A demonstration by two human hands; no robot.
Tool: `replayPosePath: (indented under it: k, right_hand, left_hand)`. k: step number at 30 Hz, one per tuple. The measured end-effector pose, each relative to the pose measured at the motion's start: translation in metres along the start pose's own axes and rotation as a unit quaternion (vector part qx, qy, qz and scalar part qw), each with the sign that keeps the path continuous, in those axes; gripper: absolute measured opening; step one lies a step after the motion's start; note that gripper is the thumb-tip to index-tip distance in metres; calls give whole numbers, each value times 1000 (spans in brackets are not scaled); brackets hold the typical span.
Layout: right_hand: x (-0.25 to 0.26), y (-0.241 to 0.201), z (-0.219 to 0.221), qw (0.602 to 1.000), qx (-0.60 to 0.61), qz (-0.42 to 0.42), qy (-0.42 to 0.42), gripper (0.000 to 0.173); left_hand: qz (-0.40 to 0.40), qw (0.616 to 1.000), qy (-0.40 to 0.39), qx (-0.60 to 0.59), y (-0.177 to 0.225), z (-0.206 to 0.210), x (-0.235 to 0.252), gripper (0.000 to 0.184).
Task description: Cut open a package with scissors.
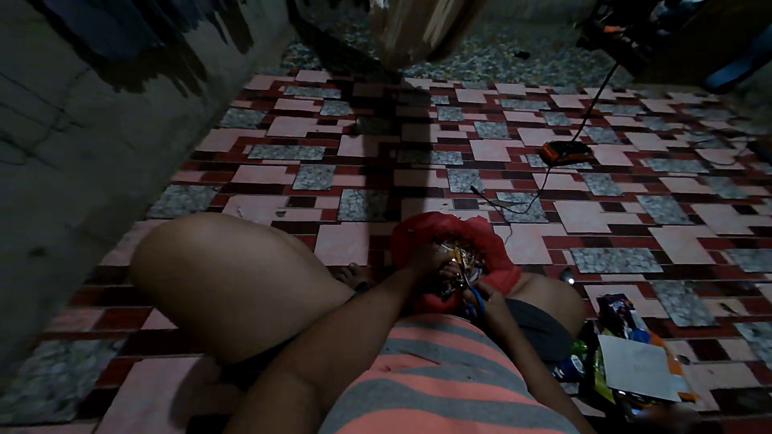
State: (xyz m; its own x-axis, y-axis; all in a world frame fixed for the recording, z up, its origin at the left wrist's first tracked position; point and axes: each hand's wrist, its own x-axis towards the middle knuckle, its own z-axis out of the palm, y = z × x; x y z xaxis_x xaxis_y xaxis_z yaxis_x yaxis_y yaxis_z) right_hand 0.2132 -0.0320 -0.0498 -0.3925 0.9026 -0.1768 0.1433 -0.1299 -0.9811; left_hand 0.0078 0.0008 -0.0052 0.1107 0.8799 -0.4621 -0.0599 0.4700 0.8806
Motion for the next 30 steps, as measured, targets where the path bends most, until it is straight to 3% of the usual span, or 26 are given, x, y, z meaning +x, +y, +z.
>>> replayPosePath:
  k: [13,19,30]
  right_hand:
    - [1,4,1,998,-29,-37,44,14]
    - [1,-4,0,1000,-26,15,3,30]
    - [1,-2,1,1000,-20,9,8,27]
  left_hand:
    - [-10,1000,10,-17,-2,0,3,26]
    - [7,1000,13,-24,-1,0,3,26]
    - [14,1000,2,8,-3,3,0,25]
